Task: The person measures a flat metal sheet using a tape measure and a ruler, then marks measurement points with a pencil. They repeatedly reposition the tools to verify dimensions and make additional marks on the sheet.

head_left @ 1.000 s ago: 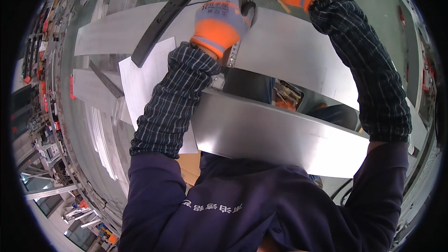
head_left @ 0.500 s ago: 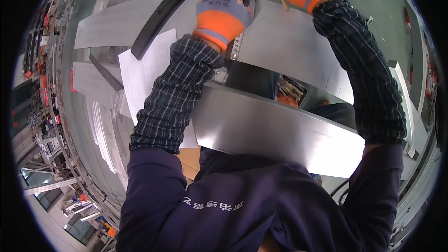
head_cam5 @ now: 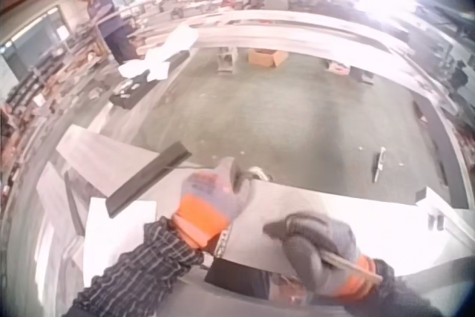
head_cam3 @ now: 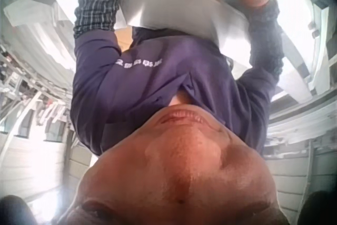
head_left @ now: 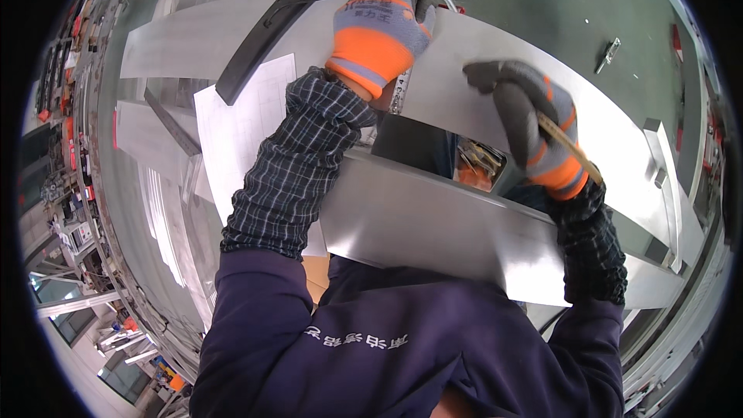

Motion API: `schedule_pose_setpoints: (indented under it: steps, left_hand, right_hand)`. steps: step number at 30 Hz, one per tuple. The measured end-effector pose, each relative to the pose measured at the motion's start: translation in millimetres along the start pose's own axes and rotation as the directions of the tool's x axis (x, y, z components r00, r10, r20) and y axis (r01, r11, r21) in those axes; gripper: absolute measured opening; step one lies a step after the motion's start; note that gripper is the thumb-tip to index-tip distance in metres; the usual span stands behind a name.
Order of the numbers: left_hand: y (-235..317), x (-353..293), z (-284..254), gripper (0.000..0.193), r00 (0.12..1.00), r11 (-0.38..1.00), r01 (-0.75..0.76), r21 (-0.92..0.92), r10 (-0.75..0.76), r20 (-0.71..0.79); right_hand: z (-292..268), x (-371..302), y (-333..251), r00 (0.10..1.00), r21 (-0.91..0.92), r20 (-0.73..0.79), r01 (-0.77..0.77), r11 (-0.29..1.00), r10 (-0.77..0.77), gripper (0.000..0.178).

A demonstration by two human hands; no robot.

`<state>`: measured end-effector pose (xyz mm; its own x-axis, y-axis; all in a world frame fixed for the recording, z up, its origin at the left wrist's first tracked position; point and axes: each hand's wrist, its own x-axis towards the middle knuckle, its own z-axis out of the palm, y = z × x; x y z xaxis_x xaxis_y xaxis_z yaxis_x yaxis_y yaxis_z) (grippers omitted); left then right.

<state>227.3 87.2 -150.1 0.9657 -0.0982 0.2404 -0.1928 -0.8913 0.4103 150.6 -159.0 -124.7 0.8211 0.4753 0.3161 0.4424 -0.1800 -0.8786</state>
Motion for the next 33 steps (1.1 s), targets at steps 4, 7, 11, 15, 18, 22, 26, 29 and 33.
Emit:
schedule_pose_setpoints:
  steps: [4, 7, 11, 15, 18, 22, 26, 29, 33]
  left_hand:
    - [0.9, 1.8, 0.9, 0.035, 1.000, 1.000, 0.002, -0.005, -0.002, 0.011]
    - [0.2, 1.1, 4.1, 0.036, 1.000, 1.000, -0.005, 0.003, 0.005, 0.022]
    - [-1.8, 0.2, 6.7, 0.036, 1.000, 1.000, -0.023, -0.018, 0.023, -0.001]
    - [-2.3, -1.6, 1.7, 0.037, 1.000, 0.999, -0.012, -0.035, 0.013, 0.016]
    - [-3.4, 1.3, 6.1, 0.039, 0.999, 0.998, -0.046, -0.047, 0.046, 0.002]
    - [-1.4, -1.1, 5.4, 0.039, 0.998, 0.998, -0.055, -0.018, 0.054, -0.034]
    - [-4.0, -2.1, 5.8, 0.038, 0.995, 0.996, -0.094, 0.002, 0.094, -0.045]
    - [-4.8, -0.9, 6.6, 0.040, 0.998, 0.998, -0.060, -0.036, 0.060, -0.003]
    - [-4.3, -1.4, 6.4, 0.046, 0.998, 0.998, -0.052, 0.025, 0.053, -0.026]
  right_hand:
    - [19.1, 9.7, -14.2, 0.996, -0.056, 0.077, 0.041, 0.998, -0.037, 0.029]
    - [28.7, 13.5, -17.2, 0.997, -0.004, 0.052, -0.049, 0.999, 0.049, 0.028]
    - [29.4, 13.4, -8.3, 0.996, -0.002, 0.069, 0.053, 0.999, -0.053, 0.025]
    - [31.0, 24.0, -5.7, 0.987, -0.030, 0.114, 0.119, 0.992, -0.115, 0.027]
    - [40.2, 23.9, 6.0, 0.982, -0.040, 0.098, 0.163, 0.986, -0.159, 0.027]
    - [47.0, 22.9, 13.6, 0.976, -0.028, 0.076, 0.206, 0.978, -0.203, 0.026]
    - [48.6, 22.2, 15.9, 0.977, -0.016, 0.072, 0.204, 0.979, -0.202, 0.026]
    - [49.3, 24.2, 15.1, 0.971, -0.038, 0.074, 0.230, 0.972, -0.227, 0.026]
    - [48.2, 25.1, 13.6, 0.971, -0.074, 0.111, 0.219, 0.973, -0.210, 0.027]
